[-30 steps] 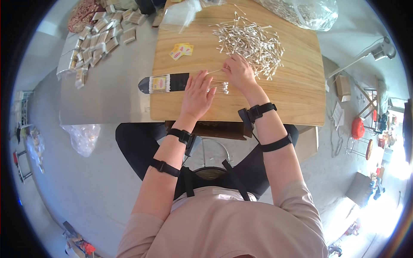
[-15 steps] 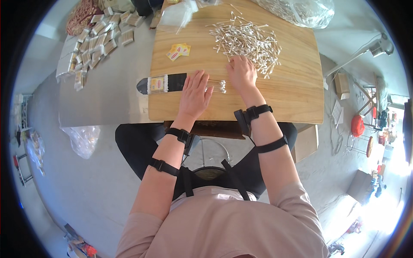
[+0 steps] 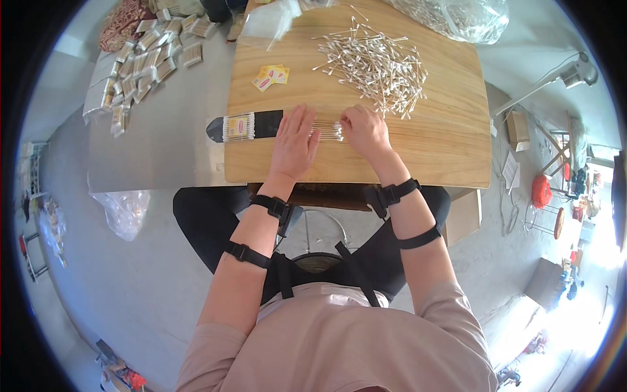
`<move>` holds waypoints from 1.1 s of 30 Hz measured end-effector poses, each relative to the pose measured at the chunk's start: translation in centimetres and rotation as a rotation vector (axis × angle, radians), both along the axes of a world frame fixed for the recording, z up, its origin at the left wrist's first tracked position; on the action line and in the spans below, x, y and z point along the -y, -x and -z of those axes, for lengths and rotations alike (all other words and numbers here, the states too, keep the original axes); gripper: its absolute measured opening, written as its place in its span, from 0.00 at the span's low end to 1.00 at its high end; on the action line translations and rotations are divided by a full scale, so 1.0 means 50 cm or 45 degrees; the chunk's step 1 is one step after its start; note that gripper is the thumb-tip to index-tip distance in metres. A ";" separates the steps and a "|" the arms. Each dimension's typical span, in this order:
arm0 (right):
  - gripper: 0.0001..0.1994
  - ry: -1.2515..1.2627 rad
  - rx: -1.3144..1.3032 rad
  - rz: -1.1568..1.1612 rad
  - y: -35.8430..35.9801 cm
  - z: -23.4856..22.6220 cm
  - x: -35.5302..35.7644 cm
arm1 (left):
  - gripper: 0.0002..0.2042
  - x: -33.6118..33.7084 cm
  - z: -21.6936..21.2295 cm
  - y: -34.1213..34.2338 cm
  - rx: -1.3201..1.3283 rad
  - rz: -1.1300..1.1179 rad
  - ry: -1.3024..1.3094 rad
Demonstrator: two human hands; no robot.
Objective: Arrange cotton swabs neatly into a alignment jig before packaging.
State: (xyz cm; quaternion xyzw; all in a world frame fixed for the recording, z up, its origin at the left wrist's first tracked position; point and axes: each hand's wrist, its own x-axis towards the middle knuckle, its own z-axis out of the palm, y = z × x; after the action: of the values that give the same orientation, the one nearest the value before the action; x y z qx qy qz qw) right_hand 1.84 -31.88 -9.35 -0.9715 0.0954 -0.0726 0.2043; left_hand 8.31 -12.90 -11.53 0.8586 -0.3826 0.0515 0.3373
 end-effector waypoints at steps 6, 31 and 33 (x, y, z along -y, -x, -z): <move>0.08 -0.158 0.023 0.471 0.053 -0.025 0.018 | 0.20 0.003 0.002 0.002 0.073 0.030 -0.076; 0.05 0.051 0.127 0.535 0.063 0.035 0.013 | 0.16 -0.003 0.001 -0.001 0.005 0.024 0.069; 0.05 -0.021 0.114 0.555 0.068 0.033 -0.004 | 0.16 -0.004 0.006 -0.003 0.020 0.021 0.070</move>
State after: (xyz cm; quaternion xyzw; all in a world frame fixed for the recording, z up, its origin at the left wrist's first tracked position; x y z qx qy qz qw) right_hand -1.57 -31.70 -11.02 -0.9220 0.2945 -0.1572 0.1959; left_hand 8.45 -12.70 -11.80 0.8454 -0.3907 0.0661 0.3581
